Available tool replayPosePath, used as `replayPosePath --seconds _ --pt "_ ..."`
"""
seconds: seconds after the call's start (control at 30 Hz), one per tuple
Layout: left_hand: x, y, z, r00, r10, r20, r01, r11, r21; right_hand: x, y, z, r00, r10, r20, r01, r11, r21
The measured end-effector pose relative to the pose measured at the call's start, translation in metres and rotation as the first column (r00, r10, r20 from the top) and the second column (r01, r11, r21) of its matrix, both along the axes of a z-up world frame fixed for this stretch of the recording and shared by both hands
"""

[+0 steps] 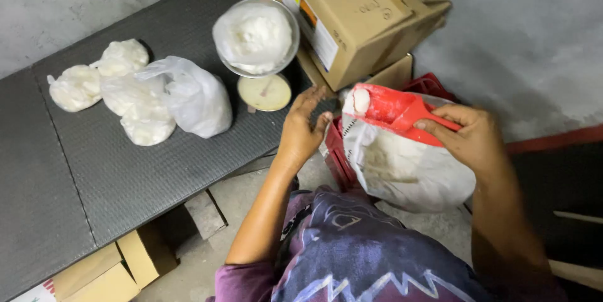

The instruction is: Measuring and packaging white powder into plastic bags using a scale and a scoop.

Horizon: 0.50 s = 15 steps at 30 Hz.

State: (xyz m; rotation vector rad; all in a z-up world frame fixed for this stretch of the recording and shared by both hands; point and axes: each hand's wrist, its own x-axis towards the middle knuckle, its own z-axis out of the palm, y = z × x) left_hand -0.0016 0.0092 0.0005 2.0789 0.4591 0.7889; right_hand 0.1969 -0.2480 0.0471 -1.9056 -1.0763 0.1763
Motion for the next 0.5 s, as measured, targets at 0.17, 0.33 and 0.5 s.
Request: replayPosePath --seconds 0.17,0.33,0.5 --pt "-0.017 0.041 0.011 0.998 0.054 0.043 -0.055 0.998 0.013 0.003 0.064 0.023 0.995 0.004 0.101 0.003 0.998 -0.068" --pt "-0.028 0.081 0.011 0.981 0.191 0.037 -0.189 0.981 -0.051 0.002 0.136 0.042 0.989 0.026 0.146 -0.012 0.995 -0.095" --pt "-0.034 0.126 0.008 0.935 0.330 0.126 -0.342 0.936 0.086 0.008 0.208 0.039 0.969 0.109 0.220 -0.093 0.992 -0.085"
